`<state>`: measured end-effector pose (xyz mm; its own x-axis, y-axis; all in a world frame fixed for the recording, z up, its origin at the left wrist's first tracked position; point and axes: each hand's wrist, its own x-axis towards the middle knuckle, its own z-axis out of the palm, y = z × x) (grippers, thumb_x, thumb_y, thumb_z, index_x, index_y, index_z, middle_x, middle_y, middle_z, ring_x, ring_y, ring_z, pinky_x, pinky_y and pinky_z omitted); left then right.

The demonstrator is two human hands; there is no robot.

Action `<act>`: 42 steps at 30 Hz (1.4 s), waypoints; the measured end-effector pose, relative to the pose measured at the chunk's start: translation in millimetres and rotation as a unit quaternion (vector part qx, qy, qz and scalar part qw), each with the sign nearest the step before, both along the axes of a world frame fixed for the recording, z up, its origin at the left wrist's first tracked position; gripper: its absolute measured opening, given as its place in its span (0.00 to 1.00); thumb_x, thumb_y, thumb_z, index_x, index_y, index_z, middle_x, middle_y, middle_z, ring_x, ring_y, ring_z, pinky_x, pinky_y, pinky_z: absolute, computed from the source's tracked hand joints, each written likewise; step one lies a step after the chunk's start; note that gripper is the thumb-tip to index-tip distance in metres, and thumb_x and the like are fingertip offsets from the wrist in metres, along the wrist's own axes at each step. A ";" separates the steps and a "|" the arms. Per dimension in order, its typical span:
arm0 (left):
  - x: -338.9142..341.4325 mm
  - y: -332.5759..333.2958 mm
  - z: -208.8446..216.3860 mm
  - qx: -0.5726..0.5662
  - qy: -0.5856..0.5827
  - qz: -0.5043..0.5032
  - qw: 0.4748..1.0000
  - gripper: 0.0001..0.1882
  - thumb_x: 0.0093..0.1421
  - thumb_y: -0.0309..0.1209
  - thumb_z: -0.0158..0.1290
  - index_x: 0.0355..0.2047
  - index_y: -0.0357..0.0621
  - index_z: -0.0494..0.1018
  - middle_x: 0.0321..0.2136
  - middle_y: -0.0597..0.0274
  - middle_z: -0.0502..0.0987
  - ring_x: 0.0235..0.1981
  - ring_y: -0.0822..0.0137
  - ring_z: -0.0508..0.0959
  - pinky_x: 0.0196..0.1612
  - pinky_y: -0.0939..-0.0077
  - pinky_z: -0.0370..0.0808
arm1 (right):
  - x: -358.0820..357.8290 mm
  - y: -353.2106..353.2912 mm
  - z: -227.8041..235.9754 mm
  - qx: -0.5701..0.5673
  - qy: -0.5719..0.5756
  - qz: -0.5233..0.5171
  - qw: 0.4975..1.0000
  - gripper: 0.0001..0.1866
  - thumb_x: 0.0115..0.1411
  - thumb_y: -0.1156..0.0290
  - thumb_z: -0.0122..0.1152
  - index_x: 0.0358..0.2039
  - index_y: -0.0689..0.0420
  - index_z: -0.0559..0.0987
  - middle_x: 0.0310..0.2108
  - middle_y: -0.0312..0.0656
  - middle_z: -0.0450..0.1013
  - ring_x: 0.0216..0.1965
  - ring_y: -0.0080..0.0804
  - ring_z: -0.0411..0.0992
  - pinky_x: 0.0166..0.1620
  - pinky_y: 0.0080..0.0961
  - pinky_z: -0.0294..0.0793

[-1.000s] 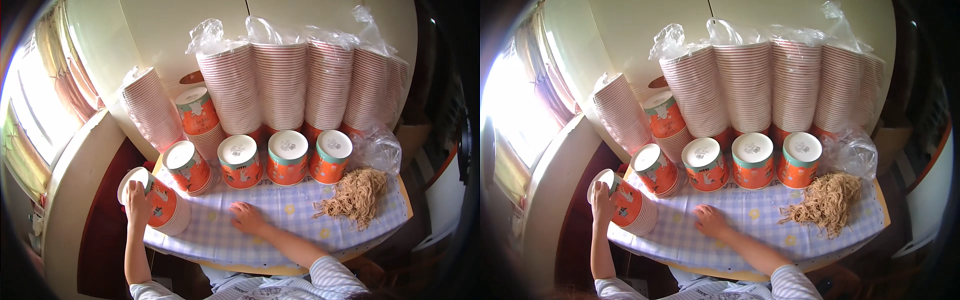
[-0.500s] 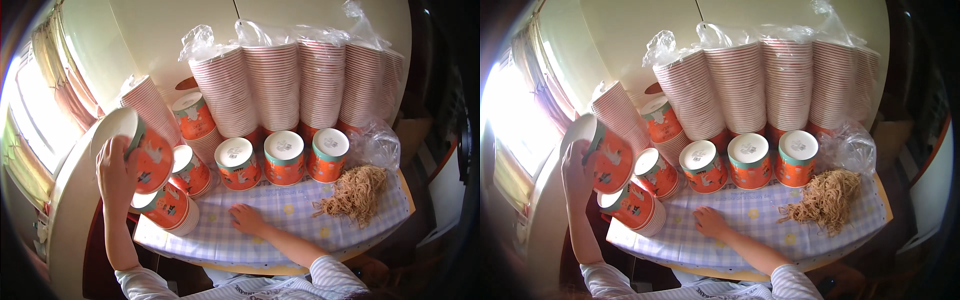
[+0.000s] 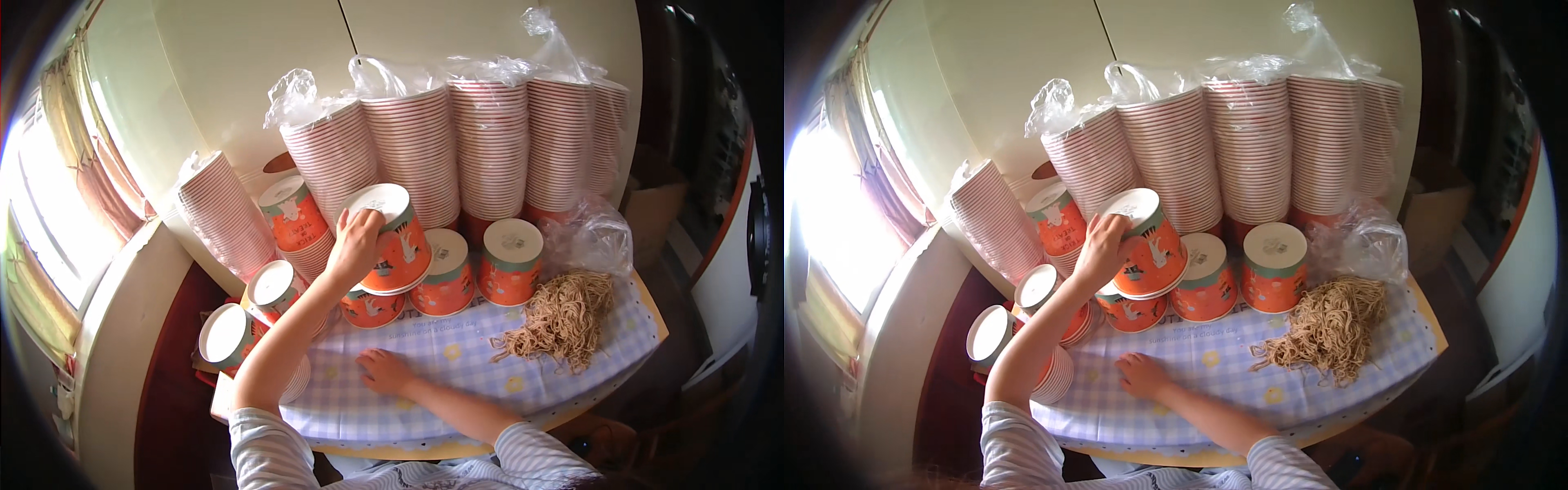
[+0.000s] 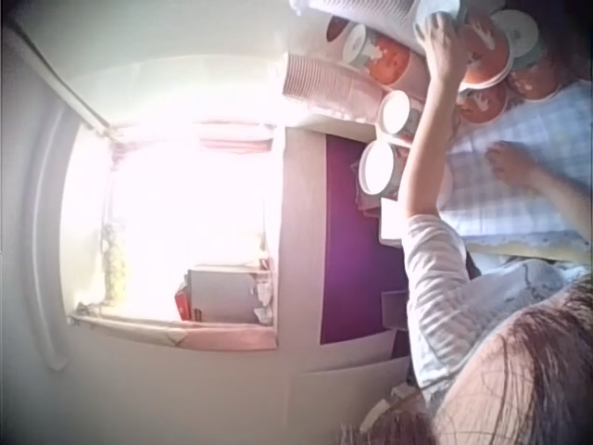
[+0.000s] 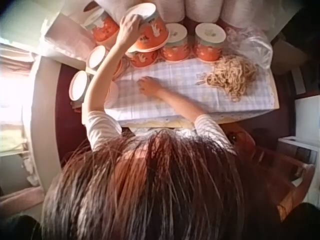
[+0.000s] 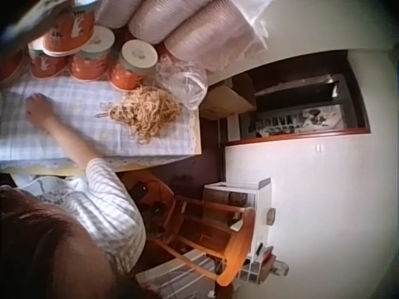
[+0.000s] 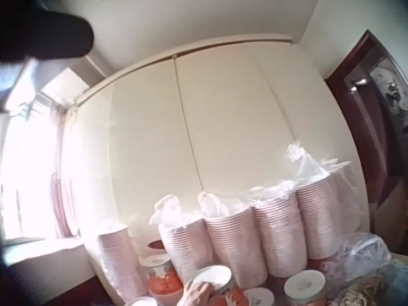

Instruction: Preparing paper bowls by attaching rubber bands and stacking them.

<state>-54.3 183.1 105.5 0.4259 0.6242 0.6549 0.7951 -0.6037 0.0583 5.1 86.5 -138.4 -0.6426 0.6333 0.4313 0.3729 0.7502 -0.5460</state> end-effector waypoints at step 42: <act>-44.9 -52.4 90.6 -0.114 -0.430 -0.218 0.869 0.05 0.55 0.19 0.49 0.24 0.39 0.65 0.33 0.64 0.73 0.34 0.76 0.71 0.38 0.80 0.70 | 136.5 56.4 88.8 -0.167 0.730 -0.161 0.643 0.08 0.64 0.65 0.41 0.30 0.55 0.65 0.20 0.37 0.69 0.21 0.24 0.69 0.29 0.22 0.71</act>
<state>-99.2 130.6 196.1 0.0692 0.6810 0.7290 0.0981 -0.7319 0.6743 141.6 142.9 -49.6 0.4793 0.8467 0.2311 -0.6143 0.5117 -0.6007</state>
